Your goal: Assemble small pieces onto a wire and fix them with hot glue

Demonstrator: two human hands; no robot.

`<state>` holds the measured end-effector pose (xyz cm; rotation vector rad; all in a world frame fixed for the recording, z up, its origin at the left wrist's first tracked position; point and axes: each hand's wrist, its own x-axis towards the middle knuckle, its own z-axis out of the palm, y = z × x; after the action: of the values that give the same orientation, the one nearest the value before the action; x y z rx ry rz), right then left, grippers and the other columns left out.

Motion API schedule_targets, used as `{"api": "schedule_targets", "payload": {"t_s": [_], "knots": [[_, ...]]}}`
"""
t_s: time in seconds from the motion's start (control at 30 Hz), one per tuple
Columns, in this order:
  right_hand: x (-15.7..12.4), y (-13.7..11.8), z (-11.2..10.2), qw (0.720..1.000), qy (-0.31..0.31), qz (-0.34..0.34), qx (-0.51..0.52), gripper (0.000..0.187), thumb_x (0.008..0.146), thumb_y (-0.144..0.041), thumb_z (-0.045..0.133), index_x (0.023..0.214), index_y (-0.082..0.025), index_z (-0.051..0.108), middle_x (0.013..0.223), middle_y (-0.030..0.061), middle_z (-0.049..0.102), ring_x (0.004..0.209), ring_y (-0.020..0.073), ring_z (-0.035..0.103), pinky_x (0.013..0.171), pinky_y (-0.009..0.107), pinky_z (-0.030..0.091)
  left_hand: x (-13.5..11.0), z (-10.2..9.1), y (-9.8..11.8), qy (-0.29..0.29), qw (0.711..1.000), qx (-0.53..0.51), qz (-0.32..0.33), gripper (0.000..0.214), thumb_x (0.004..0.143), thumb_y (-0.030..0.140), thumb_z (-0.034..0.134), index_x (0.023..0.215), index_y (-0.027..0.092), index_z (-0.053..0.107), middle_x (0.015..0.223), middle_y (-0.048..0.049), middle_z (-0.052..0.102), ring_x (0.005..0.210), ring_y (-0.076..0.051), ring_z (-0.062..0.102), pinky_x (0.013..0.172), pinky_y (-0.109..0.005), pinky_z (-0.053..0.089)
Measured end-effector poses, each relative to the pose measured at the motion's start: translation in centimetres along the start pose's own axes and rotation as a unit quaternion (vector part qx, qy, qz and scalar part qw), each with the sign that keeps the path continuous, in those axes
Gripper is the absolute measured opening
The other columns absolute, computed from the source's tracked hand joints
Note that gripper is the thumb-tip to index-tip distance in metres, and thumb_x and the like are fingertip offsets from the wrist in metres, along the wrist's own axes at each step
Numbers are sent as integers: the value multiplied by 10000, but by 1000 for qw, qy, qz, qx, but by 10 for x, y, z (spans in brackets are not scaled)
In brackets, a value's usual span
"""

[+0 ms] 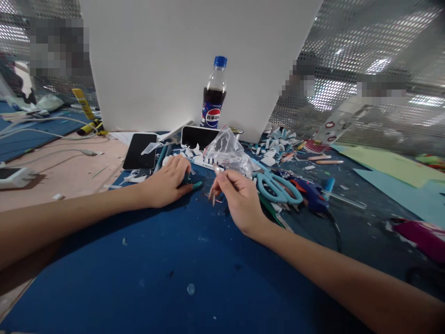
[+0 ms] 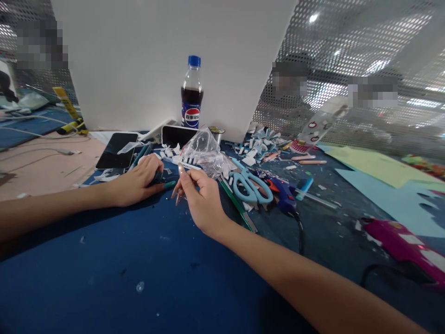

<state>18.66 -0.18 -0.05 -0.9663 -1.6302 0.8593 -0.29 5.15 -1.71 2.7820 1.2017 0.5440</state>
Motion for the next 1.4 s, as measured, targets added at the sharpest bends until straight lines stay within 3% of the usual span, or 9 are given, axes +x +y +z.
{"api": "schedule_targets", "payload": {"t_s": [0.17,0.37,0.57,0.67,1.03,1.17,1.27,1.33,1.4], "knots": [[-1,0,0,1000,0,12,10,354,890,-314,466,578,-168,545,535,-25,515,473,73,534,502,214,454,-1,-4,0,-29,999,-36,3,323,819,464,470,904,180,342,955,-62,398,863,-201,393,790,-385,402],[-1,-2,1,1000,9,14,14,374,890,-312,467,552,-170,541,515,-29,505,468,65,526,480,197,432,-3,-9,7,76,996,-9,54,146,900,261,335,814,170,410,859,-52,447,802,-177,372,745,-330,359],[-1,-1,1,1000,14,23,13,358,889,-323,463,574,-170,538,520,-30,517,466,64,518,474,196,425,0,-11,15,-14,981,148,128,236,885,291,398,736,171,536,764,-49,507,760,-193,389,683,-331,295],[0,0,1,1000,23,17,6,356,889,-318,463,572,-172,533,516,-29,530,474,68,519,492,205,428,0,-15,22,-19,966,198,167,205,868,254,427,748,175,573,752,-62,555,770,-210,412,649,-333,258],[0,-2,0,999,36,0,-8,364,889,-312,466,556,-174,520,504,-26,520,474,73,509,511,215,429,-2,-11,21,-32,946,199,253,168,837,135,442,863,160,606,841,-84,618,815,-226,475,646,-330,266],[-1,-1,0,999,42,-4,-27,371,897,-327,454,566,-174,526,519,-25,511,485,75,501,510,219,414,-5,-12,25,-33,965,166,201,156,848,126,407,853,146,561,838,-85,587,775,-203,464,653,-317,291],[-2,-1,-1,995,61,-31,-73,364,902,-314,449,574,-179,531,529,-23,497,518,85,495,538,235,405,-11,-14,37,-2,996,-25,80,190,884,167,329,761,159,474,759,-48,514,700,-158,429,649,-289,327],[-5,-1,-1,990,69,-60,-106,354,906,-293,441,579,-185,523,531,-20,495,546,99,495,564,252,405,-15,-15,47,-8,974,-222,-42,203,894,228,319,715,180,404,676,5,439,606,-119,384,581,-254,324],[-7,-2,-1,984,70,-94,-132,333,908,-261,429,595,-190,514,551,-13,502,570,111,499,582,267,409,-17,-16,55,-24,909,-400,-119,248,889,334,350,693,188,388,646,28,386,578,-102,351,554,-236,322]]}}
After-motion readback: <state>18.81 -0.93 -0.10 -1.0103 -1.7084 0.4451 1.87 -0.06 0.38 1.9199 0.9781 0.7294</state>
